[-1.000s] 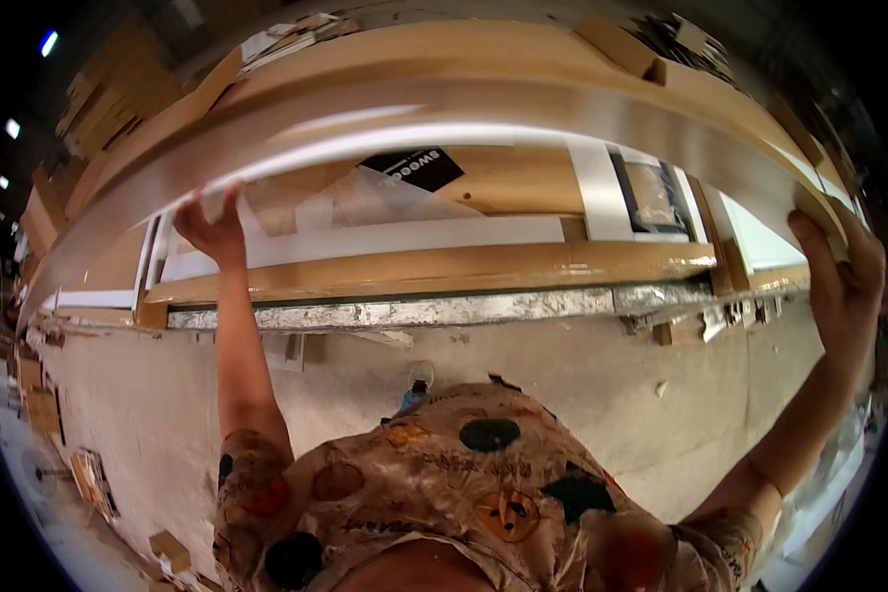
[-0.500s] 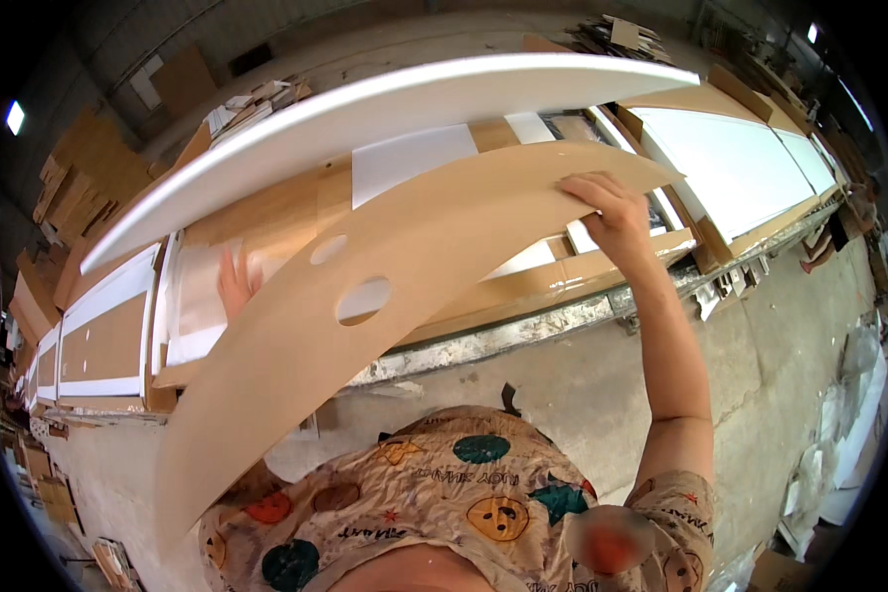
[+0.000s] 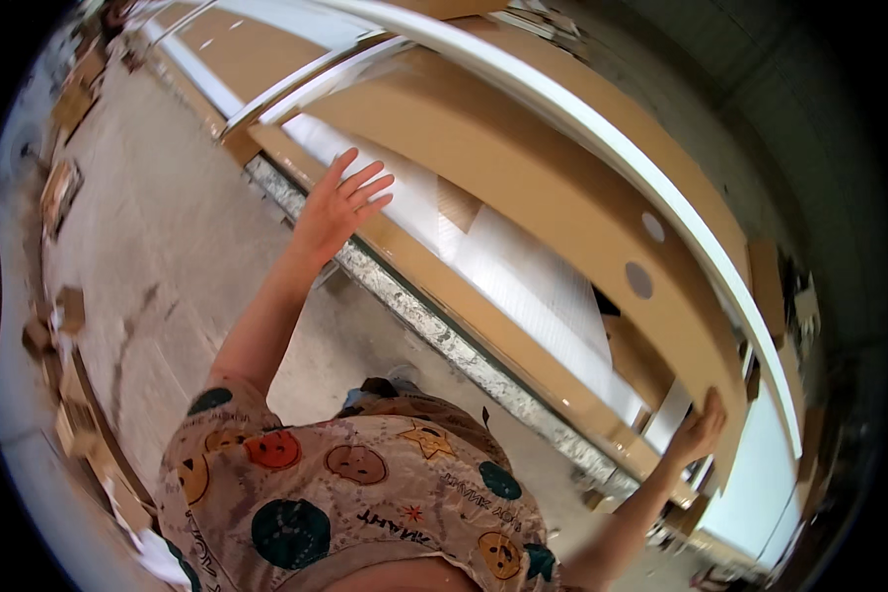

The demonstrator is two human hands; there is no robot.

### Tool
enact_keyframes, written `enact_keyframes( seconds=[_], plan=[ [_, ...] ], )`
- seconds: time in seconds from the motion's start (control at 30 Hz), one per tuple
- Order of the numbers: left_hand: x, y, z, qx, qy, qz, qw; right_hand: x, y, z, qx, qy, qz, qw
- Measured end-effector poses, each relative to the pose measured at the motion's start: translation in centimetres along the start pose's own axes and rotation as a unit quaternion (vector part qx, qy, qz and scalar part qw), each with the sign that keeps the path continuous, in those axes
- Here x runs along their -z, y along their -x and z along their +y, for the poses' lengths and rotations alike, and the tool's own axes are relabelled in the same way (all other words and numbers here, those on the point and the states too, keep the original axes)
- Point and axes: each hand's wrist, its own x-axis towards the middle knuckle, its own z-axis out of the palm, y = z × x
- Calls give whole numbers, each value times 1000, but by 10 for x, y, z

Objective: The person applies small white labels to the surface of large, flat cardboard panels. They smooth the labels down with their fingers and then move the panels along a workbench to repeat the process on the next item.

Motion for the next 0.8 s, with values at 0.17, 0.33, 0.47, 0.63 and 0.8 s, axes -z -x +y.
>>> enact_keyframes(
  seconds=[0.17, 0.33, 0.47, 0.63, 0.8],
  plan=[
    [15, -24, -33, -139, -403, 259, 867, -50, 25, -29, 78, -84, -255, 960],
    [31, -16, -41, -292, -681, 111, 662, -55, 5, -15, -112, -231, -503, 825],
    [15, 39, -56, -295, -667, 63, 682, -39, 10, -53, -2, -164, -514, 842],
    [30, 154, -73, -229, -740, 94, 626, 35, -16, -152, 100, -291, -434, 846],
    [52, 174, -39, -185, -759, 27, 624, 3, -32, -157, 128, -167, -499, 841]
  ],
)
